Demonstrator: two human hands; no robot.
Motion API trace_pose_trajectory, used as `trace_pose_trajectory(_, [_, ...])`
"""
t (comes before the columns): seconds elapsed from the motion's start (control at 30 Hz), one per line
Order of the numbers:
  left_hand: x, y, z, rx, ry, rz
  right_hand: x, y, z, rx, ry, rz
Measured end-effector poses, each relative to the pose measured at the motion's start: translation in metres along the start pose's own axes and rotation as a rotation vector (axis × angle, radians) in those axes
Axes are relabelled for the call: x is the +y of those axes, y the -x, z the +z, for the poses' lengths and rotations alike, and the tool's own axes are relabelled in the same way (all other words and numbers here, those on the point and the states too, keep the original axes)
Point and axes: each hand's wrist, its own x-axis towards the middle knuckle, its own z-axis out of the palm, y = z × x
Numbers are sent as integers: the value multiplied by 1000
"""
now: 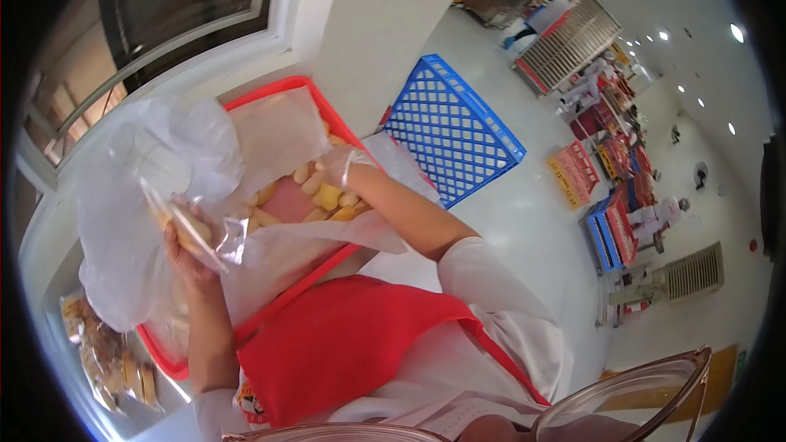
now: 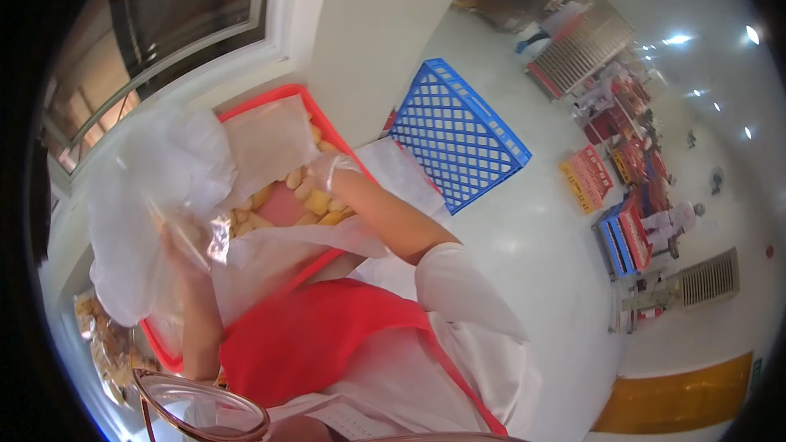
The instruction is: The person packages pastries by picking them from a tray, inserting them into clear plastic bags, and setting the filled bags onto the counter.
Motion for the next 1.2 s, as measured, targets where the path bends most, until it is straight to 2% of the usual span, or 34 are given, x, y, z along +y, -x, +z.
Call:
trace_pose_trajectory(0.17, [-3,-2,7,-10,14,-10,-9,3,-11,-3,-271,-41])
trace_pose_trajectory(0.27, [-4,-1,15,65,-19,17,0,7,-11,-2,-402,7])
trace_pose_trajectory(0.33, [-3,-1,17,34,27,16,8,11,-10,24,-454,55])
trace_pose_trajectory(0.57, [-4,-1,25,-23,73,36,11,0,20,308,-459,222])
trace_pose_trajectory(0.63, [-3,-1,26,0,78,47,3,2,12,374,-437,214])
trace_pose_trajectory(0.73, [-1,-2,23,12,125,55,-9,20,-27,359,-341,132])
trace_pose_trajectory(0.83, [-1,-1,24,55,156,49,0,23,-11,405,-740,243])
trace_pose_trajectory(0.93, [-1,-2,21,15,156,29,-3,20,14,386,-561,235])
trace_pose_trajectory(1.03, [-2,-2,19,21,143,11,-18,22,9,62,-480,308])
trace_pose_trajectory(1.13, [-1,-1,20,41,124,13,-33,23,5,121,-390,219])
trace_pose_trajectory(1.2, [-3,-1,22,57,141,20,-43,26,-7,-92,-558,394])
